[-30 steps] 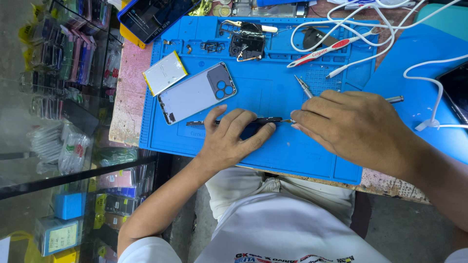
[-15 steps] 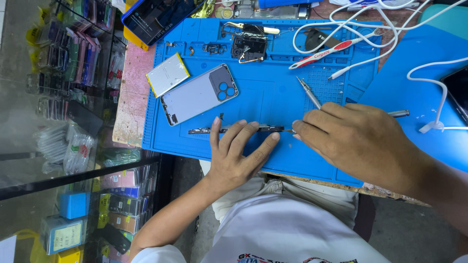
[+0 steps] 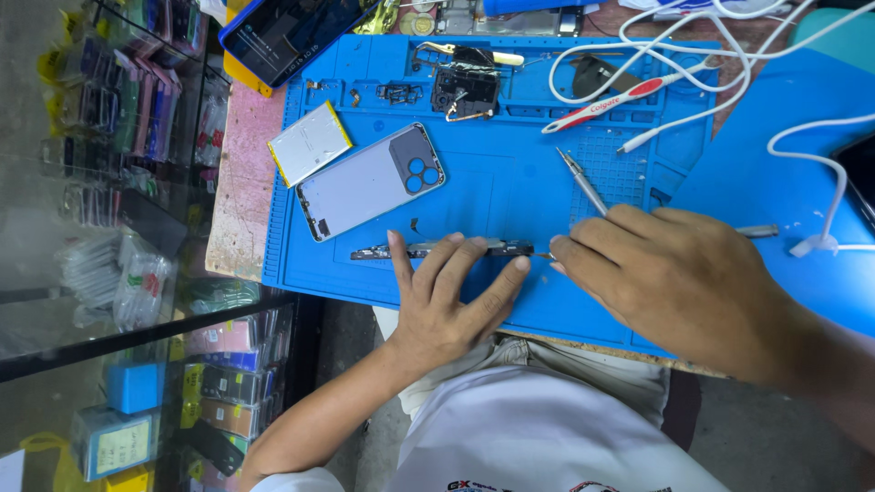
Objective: The person disassembles a mobile phone by removing internal screws with a screwdriver, prying open the chassis, disconnecting the battery, and applying adhesive to the frame for reassembly.
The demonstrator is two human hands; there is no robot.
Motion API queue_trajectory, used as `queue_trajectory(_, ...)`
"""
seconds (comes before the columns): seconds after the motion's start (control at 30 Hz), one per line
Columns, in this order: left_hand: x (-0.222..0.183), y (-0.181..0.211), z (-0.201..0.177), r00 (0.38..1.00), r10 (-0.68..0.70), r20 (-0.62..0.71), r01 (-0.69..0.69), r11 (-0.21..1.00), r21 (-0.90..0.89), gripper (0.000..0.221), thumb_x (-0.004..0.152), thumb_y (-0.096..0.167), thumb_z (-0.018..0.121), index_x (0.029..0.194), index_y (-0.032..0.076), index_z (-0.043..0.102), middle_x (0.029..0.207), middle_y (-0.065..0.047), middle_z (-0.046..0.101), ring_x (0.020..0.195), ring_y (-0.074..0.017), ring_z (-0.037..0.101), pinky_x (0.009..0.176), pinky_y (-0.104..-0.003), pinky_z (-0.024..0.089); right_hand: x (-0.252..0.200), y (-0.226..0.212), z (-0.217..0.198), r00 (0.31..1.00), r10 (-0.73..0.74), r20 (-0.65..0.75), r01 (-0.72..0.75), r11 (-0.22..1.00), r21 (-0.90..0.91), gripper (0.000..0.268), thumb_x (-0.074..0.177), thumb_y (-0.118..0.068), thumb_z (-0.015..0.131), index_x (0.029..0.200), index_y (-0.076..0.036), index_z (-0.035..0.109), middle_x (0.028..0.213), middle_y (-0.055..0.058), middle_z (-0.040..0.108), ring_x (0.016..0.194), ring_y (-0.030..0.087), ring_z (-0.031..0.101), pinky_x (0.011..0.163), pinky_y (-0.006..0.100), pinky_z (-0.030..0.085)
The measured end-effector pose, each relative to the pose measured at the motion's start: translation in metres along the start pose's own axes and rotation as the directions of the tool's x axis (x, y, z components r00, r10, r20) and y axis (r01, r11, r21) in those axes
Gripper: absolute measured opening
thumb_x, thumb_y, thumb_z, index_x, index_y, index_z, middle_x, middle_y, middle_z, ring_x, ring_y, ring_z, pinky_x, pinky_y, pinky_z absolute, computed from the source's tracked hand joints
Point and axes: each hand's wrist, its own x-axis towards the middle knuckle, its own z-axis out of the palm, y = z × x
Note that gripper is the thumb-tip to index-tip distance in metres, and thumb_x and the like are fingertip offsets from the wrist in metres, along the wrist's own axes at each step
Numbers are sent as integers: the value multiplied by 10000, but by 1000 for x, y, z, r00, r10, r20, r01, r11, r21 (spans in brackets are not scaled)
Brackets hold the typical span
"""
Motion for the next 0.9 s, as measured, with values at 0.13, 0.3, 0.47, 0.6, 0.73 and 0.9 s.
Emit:
queue_trajectory(0.13,-1,6,5,998,-42,-35,41,999,-25,394,1022,326,791,1391,293,656,1310,-78,552,1290,-283,534,1241,-702,10,-1,0,3,1000,-15,-3,15,1000,-24,256,889,-266,725,1060,-77,750,905,1,664,825,163,656,625,313,489)
queue_trajectory(0.3,1,6,12,995,-73,-66,70,997,-42,339,1013,341,776,1335,309,677,1275,-74,567,1277,-282,541,1224,-700,-17,1,5,3,1000,3,-6,-3,999,45,269,848,-248,729,1040,-60,744,959,27,701,824,187,664,646,321,502)
queue_trajectory(0.47,3,13,12,987,-161,-23,158,982,-107,305,1000,347,813,1278,329,690,1266,-58,565,1310,-285,511,1247,-682,-28,0,8,4,999,20,50,-22,999,46,293,846,-244,728,1068,-56,753,953,26,709,804,181,660,610,307,483)
queue_trajectory(0.6,0,21,12,968,-250,-6,247,959,-142,314,952,345,862,1238,366,734,1324,-89,551,1409,-319,407,1268,-592,-61,-4,7,3,998,27,51,-27,1000,1,331,788,-203,697,1078,-56,759,972,39,725,807,175,673,597,295,480)
queue_trajectory(0.73,-3,28,14,946,-323,-32,315,936,-155,321,913,301,877,1190,383,736,1382,-151,492,1450,-376,297,1273,-576,-74,-7,8,8,998,11,68,-10,1000,-16,369,804,-178,657,1133,-36,746,1001,48,710,817,172,659,590,287,456)
queue_trajectory(0.9,-4,30,15,953,-299,-43,293,950,-108,318,886,327,904,1153,385,742,1341,-129,473,1429,-332,327,1281,-581,-43,-8,10,8,998,-4,65,4,1000,-5,401,802,-197,642,1160,-39,734,986,47,692,827,180,654,592,290,474)
